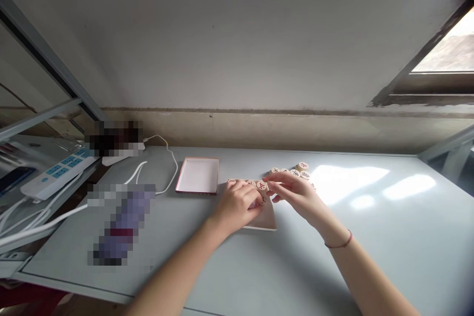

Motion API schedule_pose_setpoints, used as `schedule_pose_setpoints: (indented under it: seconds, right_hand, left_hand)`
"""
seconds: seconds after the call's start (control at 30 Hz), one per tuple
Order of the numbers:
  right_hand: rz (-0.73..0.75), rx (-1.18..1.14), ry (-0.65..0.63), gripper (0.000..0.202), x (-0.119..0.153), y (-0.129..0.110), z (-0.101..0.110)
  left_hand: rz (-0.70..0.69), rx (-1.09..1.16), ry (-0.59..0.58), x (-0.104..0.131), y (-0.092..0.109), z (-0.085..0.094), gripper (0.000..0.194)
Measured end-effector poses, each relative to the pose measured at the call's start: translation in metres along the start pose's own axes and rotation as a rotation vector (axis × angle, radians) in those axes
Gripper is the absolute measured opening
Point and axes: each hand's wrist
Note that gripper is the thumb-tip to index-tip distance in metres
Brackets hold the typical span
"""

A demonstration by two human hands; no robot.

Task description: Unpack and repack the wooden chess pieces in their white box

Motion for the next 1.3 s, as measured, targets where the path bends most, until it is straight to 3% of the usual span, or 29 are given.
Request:
schedule_pose_setpoints:
  seconds: [0.27,0.4,0.57,0.93,1.13,1.3]
  right_hand:
    - [0.026,0.014,0.052,0.038,0.000,0.005,-0.002]
    - [0.114,0.228,0.000,0.023,0.003,0.006,-0.006]
    - [0.287,0.565,-0.013,0.004,0.009,0.004,-0.017]
    - [0.559,0.802,-0.031,0.016,0.006,0.017,-0.025]
    - [0.573,0.997,0.010,0.012,0.006,0.021,-0.024]
    - [0.560,1.058,-0.001,0.012,0.004,0.025,-0.027]
  left_hand:
    - [0.004,-0.105,-0.069,0.001,-0.005,0.002,0.010]
    - [-0.054,-0.199,-0.089,0.003,-0.007,-0.001,0.008]
    - [-0.007,-0.259,-0.087,0.004,-0.007,0.001,0.007]
    - [0.020,-0.250,-0.013,0.005,-0.018,0.007,0.022]
    - [0.095,-0.270,-0.020,0.009,-0.024,-0.001,0.040]
    - [0.141,-0.237,-0.069,0.010,-0.022,-0.001,0.041]
Point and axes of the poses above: each hand's wrist, its own x-axis away from the middle knuckle, its own z-axis out of the back of the hand, y = z × x, and after that the axes turned 1 degree about y, right-handed
